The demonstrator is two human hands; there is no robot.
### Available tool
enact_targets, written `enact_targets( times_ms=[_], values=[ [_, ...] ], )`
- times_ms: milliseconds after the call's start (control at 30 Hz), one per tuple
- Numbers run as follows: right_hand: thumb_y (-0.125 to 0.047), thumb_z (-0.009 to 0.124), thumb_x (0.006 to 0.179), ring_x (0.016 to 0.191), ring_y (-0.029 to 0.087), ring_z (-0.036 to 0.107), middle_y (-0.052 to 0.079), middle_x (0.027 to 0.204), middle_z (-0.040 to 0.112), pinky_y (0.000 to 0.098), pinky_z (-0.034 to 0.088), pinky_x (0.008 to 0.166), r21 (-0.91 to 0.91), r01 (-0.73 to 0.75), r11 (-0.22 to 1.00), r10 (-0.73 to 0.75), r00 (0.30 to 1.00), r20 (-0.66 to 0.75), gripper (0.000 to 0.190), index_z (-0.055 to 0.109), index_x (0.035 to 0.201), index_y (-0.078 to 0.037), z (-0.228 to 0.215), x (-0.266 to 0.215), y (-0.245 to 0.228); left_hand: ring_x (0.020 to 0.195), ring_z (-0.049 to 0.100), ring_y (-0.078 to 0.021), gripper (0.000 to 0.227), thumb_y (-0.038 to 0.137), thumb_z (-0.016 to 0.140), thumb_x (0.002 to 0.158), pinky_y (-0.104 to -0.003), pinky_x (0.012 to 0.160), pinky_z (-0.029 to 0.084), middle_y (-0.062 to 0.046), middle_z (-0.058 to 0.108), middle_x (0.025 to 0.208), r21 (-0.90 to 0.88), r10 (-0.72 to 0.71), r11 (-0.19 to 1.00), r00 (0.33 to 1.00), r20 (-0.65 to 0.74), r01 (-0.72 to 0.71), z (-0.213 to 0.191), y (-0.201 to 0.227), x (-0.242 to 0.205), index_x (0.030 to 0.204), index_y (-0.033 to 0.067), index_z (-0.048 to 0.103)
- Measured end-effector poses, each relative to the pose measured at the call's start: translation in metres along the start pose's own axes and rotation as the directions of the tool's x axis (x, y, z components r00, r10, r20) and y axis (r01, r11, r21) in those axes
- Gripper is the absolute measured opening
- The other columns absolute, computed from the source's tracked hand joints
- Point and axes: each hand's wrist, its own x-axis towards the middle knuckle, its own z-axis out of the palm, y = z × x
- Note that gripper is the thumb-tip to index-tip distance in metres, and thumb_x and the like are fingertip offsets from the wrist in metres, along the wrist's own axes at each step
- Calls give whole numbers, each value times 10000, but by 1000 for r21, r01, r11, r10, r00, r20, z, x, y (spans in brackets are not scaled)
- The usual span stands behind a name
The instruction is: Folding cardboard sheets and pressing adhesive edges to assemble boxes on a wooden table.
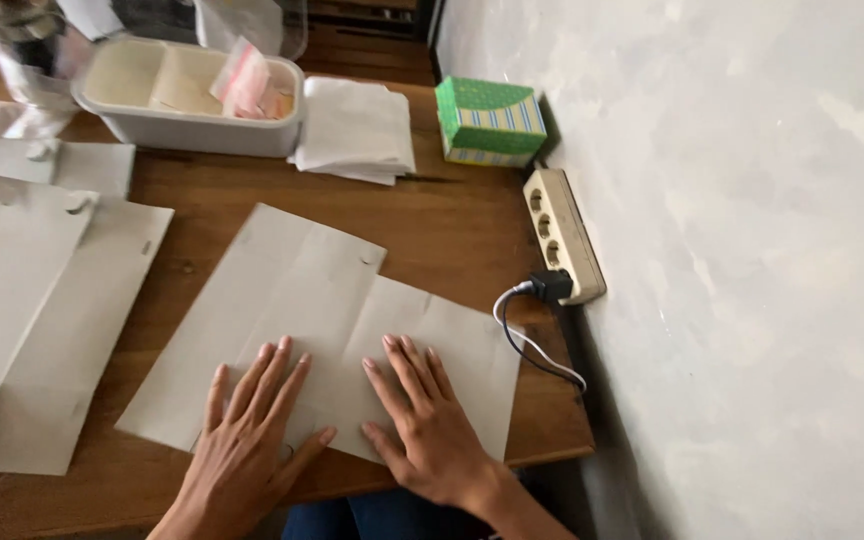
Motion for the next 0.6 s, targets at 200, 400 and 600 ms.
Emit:
enact_targets(
  times_ms=[200, 400, 600],
  values=[
    [-365, 463, 1078, 1542, 423, 277, 266, 1636, 325, 536, 190, 1265, 4, 151, 989, -151, 988, 43, 577, 430, 1539, -20, -10, 5, 19, 1419, 468, -217, 854, 683, 509, 878, -543, 1184, 314, -28, 475, 1579, 143, -137, 980, 991, 4, 135, -10, 22, -5, 1567, 187, 418],
    [-326, 502, 1068, 1532, 443, 334, 267, 1624, 367, 555, 241, 1268, 86, 262, 961, -266, 963, 44, 532, 477, 1510, -31, -9, 10, 19, 959, 648, -201, 852, 789, 414, 872, -463, 1056, 496, 17, 644, 1139, 397, -309, 867, 950, -47, 301, -18, 38, -3, 1480, 211, 565],
    [-290, 507, 1076, 1512, 424, 370, 257, 1597, 415, 539, 271, 1258, 63, 276, 959, -277, 961, 9, 490, 517, 1486, -21, -5, 16, 16, 1239, 504, -312, 829, 713, 515, 857, -548, 1147, 405, -112, 471, 1392, 250, -354, 894, 929, -111, 371, -2, 23, -7, 1516, 210, 505]
  ],
)
